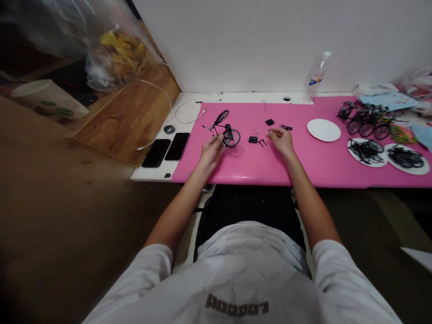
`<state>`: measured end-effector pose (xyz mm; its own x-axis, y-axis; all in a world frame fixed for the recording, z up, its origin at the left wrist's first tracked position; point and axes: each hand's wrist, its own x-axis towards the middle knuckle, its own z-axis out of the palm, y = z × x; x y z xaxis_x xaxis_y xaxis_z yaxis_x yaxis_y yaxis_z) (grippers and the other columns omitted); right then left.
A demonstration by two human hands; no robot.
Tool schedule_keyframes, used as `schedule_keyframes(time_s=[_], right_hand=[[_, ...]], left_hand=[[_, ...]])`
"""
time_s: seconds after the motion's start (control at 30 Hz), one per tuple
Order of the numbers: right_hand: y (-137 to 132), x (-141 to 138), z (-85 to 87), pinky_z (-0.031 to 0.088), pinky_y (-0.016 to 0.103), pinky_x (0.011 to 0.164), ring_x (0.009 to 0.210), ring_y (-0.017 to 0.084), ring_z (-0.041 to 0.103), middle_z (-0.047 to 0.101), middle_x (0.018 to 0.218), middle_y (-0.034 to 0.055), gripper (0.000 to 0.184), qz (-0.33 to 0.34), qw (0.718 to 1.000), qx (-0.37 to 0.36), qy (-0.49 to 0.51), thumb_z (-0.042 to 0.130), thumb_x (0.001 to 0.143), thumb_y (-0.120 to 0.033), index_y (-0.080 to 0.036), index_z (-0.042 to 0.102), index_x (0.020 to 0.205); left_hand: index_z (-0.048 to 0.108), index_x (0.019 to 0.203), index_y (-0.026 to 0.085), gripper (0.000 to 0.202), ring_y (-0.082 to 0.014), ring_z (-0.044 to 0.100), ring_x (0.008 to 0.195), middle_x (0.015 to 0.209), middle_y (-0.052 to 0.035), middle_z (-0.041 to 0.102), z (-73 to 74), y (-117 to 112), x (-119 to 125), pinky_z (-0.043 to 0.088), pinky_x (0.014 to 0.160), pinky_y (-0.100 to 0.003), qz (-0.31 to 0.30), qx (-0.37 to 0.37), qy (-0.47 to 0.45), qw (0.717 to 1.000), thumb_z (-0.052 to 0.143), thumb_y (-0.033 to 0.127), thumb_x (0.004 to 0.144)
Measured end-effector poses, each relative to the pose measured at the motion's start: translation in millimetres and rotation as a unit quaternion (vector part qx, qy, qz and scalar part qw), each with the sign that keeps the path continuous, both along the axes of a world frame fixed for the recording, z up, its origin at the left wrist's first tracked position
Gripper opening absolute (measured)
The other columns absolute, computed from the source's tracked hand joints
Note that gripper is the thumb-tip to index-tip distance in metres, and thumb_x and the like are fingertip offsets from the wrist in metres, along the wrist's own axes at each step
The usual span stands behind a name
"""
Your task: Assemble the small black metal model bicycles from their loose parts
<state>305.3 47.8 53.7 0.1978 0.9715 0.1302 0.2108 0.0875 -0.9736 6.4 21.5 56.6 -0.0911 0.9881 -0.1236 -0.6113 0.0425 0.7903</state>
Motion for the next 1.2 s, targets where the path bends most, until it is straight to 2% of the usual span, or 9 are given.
schedule_keyframes(time_s=[0.17, 0.37, 0.5, 0.67, 0.77, 0.87, 1.03, 1.13, 1.2], right_hand=[[9, 7, -20.0, 0.056, 0.053, 0.113, 0.120, 0.030, 0.074, 0.079, 0.128, 0.0172, 0.029, -0.045, 0.988, 0.048, -0.143, 0.069, 0.097, -0.030, -0.016, 0.080, 0.121], [9, -1, -29.3, 0.040, 0.059, 0.129, 0.137, 0.036, 0.062, 0.076, 0.137, 0.0183, 0.037, 0.005, 0.941, 0.109, -0.320, 0.062, 0.099, -0.032, -0.015, 0.080, 0.127], [3, -9, -32.8, 0.032, 0.062, 0.134, 0.153, 0.043, 0.046, 0.071, 0.148, 0.0168, 0.047, 0.058, 0.915, 0.098, -0.386, 0.062, 0.100, -0.041, -0.013, 0.078, 0.134], [-8, -15, -24.1, 0.021, 0.067, 0.137, 0.168, 0.046, 0.023, 0.049, 0.172, 0.0178, 0.073, 0.123, 0.887, 0.072, -0.439, 0.060, 0.103, -0.055, -0.012, 0.056, 0.162], [-10, -18, -17.7, 0.019, 0.067, 0.137, 0.171, 0.045, 0.016, 0.041, 0.176, 0.0206, 0.085, 0.142, 0.879, 0.066, -0.450, 0.061, 0.102, -0.059, -0.013, 0.042, 0.171], [-6, -21, -16.8, 0.020, 0.068, 0.135, 0.171, 0.046, 0.015, 0.039, 0.176, 0.0237, 0.090, 0.155, 0.871, 0.059, -0.462, 0.062, 0.101, -0.061, -0.013, 0.036, 0.173], [-4, -21, -22.6, 0.022, 0.068, 0.134, 0.168, 0.048, 0.022, 0.042, 0.174, 0.0240, 0.088, 0.155, 0.859, 0.055, -0.485, 0.055, 0.103, -0.063, -0.013, 0.036, 0.173], [-4, -23, -24.1, 0.025, 0.066, 0.133, 0.162, 0.048, 0.031, 0.050, 0.169, 0.0209, 0.082, 0.143, 0.852, 0.087, -0.495, 0.053, 0.104, -0.061, -0.014, 0.042, 0.170], [-3, -24, -23.0, 0.029, 0.066, 0.130, 0.156, 0.048, 0.037, 0.058, 0.160, 0.0207, 0.072, 0.129, 0.851, 0.102, -0.499, 0.051, 0.104, -0.058, -0.014, 0.051, 0.162]], left_hand=[[0.081, 0.100, 0.016, 0.025, -0.0138, 0.074, 0.093, 0.102, -0.0062, 0.081, -8.9, 2, 0, 0.056, 0.080, -0.023, -0.008, -0.007, 0.007, 1.000, 0.096, 0.024, 0.082], [0.083, 0.105, 0.014, 0.031, -0.0169, 0.076, 0.094, 0.107, -0.0094, 0.083, -16.0, 4, 2, 0.060, 0.085, -0.028, -0.031, 0.010, 0.002, 0.999, 0.098, 0.026, 0.080], [0.084, 0.108, 0.015, 0.037, -0.0184, 0.078, 0.098, 0.111, -0.0106, 0.083, -20.9, 4, 4, 0.061, 0.087, -0.028, -0.030, 0.024, 0.013, 0.999, 0.100, 0.029, 0.078], [0.084, 0.104, 0.014, 0.037, -0.0175, 0.077, 0.096, 0.115, -0.0114, 0.083, -27.3, 6, 5, 0.061, 0.085, -0.028, -0.025, 0.044, 0.020, 0.999, 0.101, 0.031, 0.076], [0.083, 0.103, 0.014, 0.038, -0.0175, 0.077, 0.096, 0.117, -0.0118, 0.083, -30.3, 7, 5, 0.061, 0.085, -0.028, -0.024, 0.044, 0.031, 0.998, 0.101, 0.033, 0.075], [0.082, 0.102, 0.015, 0.040, -0.0160, 0.076, 0.092, 0.112, -0.0103, 0.083, -33.5, 9, 5, 0.060, 0.082, -0.026, -0.019, 0.049, 0.034, 0.998, 0.102, 0.035, 0.073], [0.082, 0.102, 0.016, 0.042, -0.0145, 0.075, 0.088, 0.104, -0.0079, 0.082, -36.7, 10, 5, 0.059, 0.080, -0.025, -0.020, 0.051, 0.037, 0.998, 0.102, 0.036, 0.072], [0.083, 0.102, 0.016, 0.044, -0.0149, 0.075, 0.089, 0.107, -0.0082, 0.082, -36.9, 10, 5, 0.059, 0.080, -0.026, -0.025, 0.059, 0.036, 0.997, 0.103, 0.039, 0.070], [0.082, 0.103, 0.016, 0.045, -0.0155, 0.076, 0.090, 0.107, -0.0084, 0.082, -36.7, 10, 5, 0.059, 0.082, -0.027, -0.023, 0.056, 0.037, 0.997, 0.103, 0.039, 0.071]])
